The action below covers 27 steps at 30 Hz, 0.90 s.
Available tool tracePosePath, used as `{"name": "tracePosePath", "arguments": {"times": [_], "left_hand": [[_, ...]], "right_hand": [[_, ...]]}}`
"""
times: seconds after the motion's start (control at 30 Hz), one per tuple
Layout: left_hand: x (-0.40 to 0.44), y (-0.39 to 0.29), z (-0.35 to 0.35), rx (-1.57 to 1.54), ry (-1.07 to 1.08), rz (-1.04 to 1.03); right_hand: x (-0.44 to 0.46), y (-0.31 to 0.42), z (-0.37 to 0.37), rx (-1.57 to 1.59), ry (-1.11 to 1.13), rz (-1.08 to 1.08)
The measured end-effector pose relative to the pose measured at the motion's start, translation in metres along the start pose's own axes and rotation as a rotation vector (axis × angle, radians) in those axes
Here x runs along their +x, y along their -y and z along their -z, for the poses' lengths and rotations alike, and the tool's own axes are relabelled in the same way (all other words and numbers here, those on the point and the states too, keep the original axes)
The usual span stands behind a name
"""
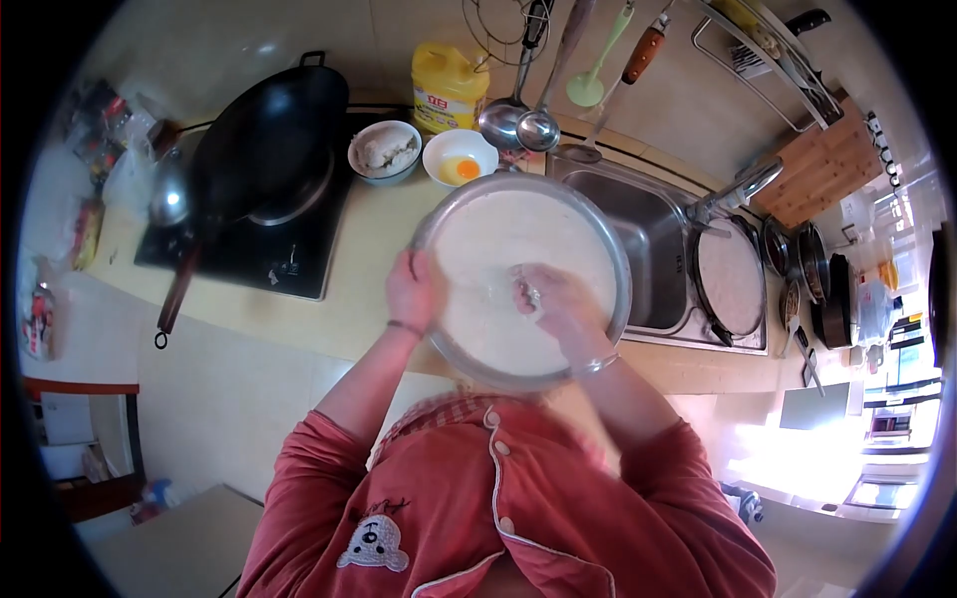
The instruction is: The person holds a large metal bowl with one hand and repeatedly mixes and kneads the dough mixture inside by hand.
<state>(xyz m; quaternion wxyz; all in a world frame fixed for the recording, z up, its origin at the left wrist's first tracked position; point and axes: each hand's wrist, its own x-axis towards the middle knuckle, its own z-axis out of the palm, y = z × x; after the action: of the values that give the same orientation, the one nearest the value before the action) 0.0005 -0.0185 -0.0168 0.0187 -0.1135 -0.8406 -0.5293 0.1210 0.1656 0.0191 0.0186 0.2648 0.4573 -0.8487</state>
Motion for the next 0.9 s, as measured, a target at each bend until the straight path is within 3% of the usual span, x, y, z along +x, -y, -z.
{"name": "tracePosePath", "arguments": {"times": [0.13,0.23,0.47,0.57,0.73,0.9], "left_hand": [[0.000,0.000,-0.001,0.013,0.006,0.012],[0.000,-0.004,0.000,-0.036,-0.013,-0.001],[0.000,-0.003,0.000,0.021,-0.011,-0.005],[0.000,-0.002,0.000,0.027,-0.013,-0.009],[0.001,-0.002,0.001,0.022,0.026,0.030],[0.000,-0.008,0.003,-0.022,0.019,0.030]], "right_hand": [[-0.016,0.014,-0.011,0.362,0.164,-0.026],[-0.015,0.009,-0.004,0.369,0.283,0.053],[-0.016,0.002,0.000,0.172,0.284,0.116],[-0.021,0.006,-0.003,0.179,0.237,0.074],[-0.015,0.001,-0.005,0.056,-0.074,0.033],[-0.017,0.003,-0.002,0.004,-0.077,0.021]]}}
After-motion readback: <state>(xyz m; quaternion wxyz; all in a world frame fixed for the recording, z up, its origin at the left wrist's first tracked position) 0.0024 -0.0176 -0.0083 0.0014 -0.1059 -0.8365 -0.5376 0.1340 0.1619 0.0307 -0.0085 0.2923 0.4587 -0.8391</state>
